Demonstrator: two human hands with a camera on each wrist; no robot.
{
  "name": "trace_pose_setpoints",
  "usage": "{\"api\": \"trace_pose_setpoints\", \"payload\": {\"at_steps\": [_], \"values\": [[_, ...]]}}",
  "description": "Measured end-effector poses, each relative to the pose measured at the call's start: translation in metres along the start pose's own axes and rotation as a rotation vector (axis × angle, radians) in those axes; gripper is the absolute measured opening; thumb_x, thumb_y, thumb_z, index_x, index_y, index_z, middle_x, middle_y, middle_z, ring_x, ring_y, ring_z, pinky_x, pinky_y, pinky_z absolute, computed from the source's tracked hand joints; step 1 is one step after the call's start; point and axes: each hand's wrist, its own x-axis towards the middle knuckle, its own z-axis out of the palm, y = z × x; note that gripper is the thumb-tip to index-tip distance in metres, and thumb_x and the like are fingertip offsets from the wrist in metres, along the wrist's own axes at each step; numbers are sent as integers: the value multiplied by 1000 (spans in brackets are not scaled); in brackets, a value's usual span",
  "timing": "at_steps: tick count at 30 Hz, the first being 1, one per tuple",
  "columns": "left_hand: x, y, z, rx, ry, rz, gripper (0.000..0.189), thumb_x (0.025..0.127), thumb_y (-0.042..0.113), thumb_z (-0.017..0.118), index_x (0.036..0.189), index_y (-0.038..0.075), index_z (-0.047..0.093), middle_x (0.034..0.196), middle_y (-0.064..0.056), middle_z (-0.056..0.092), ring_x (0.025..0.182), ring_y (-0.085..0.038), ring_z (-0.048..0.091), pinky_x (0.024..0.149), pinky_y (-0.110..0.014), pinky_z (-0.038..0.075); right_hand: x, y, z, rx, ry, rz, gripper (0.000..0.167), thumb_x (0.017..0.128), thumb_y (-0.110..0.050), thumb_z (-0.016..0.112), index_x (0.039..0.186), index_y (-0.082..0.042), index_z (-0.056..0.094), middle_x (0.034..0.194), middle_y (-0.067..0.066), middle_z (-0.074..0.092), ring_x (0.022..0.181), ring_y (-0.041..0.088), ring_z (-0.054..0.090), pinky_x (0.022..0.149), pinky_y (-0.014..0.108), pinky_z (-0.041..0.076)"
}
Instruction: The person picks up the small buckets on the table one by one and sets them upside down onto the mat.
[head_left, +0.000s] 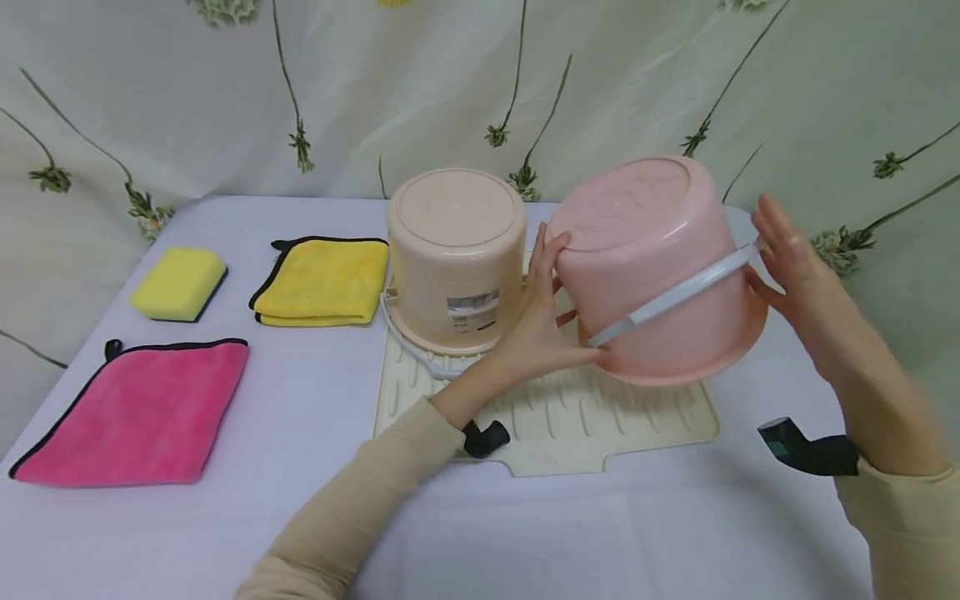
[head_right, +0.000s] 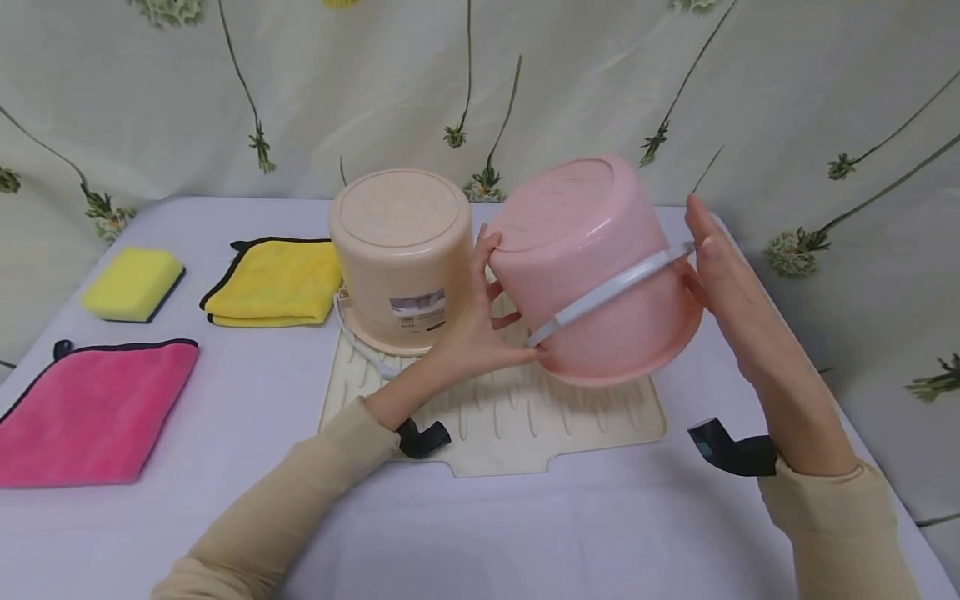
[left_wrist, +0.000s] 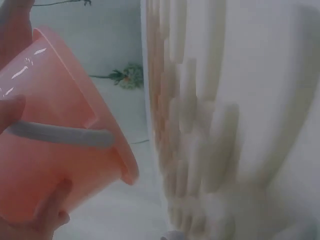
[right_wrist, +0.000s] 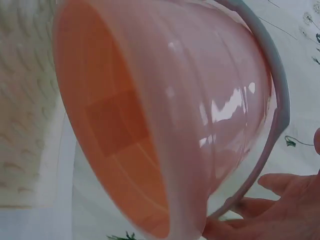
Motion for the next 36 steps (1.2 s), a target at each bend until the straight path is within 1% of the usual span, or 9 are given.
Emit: {"api": "trace_pose_setpoints", "payload": {"at_steps": [4, 7, 13, 15, 18, 22, 29, 33, 36], "values": [[4, 0, -4, 177, -28, 39, 121, 58, 7, 89, 143, 24, 4, 150, 0, -26, 137, -19, 9, 84, -32, 49, 5, 9, 9, -133, -11, -36, 56, 100, -27, 39, 151, -23, 17, 154, 5, 14, 138, 22, 10, 105, 58, 8], [7, 1, -9, 256, -66, 43, 120, 59, 11, 90, 143, 22, 4, 149, -1, -28, 138, -15, -4, 86, -31, 47, 7, 14, 14, -215, 13, -59, 59, 98, -13, 42, 151, -25, 18, 152, 3, 18, 135, 22, 17, 102, 60, 19], [16, 4, -16, 397, -90, 55, 116, 63, 31, 88, 144, 23, 6, 150, 0, -26, 138, -18, 1, 102, -38, 32, 5, 25, 16, -173, 16, -50, 71, 93, -9, 53, 151, -28, 15, 153, 2, 16, 138, 23, 10, 98, 64, 17], [20, 4, -17, 413, -79, 66, 108, 68, 34, 85, 144, 24, 9, 151, 1, -24, 138, -18, 2, 104, -40, 27, 5, 30, 15, -144, 10, -63, 74, 92, -5, 54, 151, -28, 15, 154, 1, 14, 139, 24, 8, 101, 61, 19], [25, 5, -16, 419, -59, 78, 97, 75, 34, 79, 144, 25, 11, 152, 3, -22, 138, -19, 1, 107, -42, 20, 7, 39, 13, -74, -15, -108, 80, 89, 1, 56, 151, -26, 13, 155, 1, 11, 139, 25, 6, 102, 44, 31], [30, 3, -14, 409, -51, 65, 91, 78, 33, 78, 144, 26, 15, 152, 5, -21, 137, -21, 7, 104, -41, 27, 12, 55, 9, 53, -66, -169, 83, 87, 6, 55, 152, -23, 11, 155, 1, 6, 139, 22, 2, 100, 26, 33], [35, -11, -12, 442, -50, 33, 90, 77, 33, 77, 144, 26, 19, 152, 5, -20, 135, -29, 21, 97, -44, 39, 28, 95, 2, 113, -216, -206, 90, 84, 17, 48, 152, -22, 2, 155, 1, -5, 138, 22, -1, 93, 20, 36], [37, -21, -10, 447, -70, 11, 89, 77, 31, 77, 145, 26, 19, 152, 3, -20, 134, -33, 23, 96, -45, 40, 29, 109, -2, 101, -249, -161, 97, 82, 19, 50, 151, -25, 0, 155, -2, -8, 139, 21, -5, 109, 47, 10], [39, -22, -10, 454, -84, -6, 89, 78, 31, 77, 145, 25, 18, 152, 2, -21, 134, -34, 23, 97, -44, 39, 30, 113, -4, 82, -250, -141, 100, 80, 20, 52, 151, -27, -1, 155, -4, -10, 139, 21, -8, 97, 67, -9]]}}
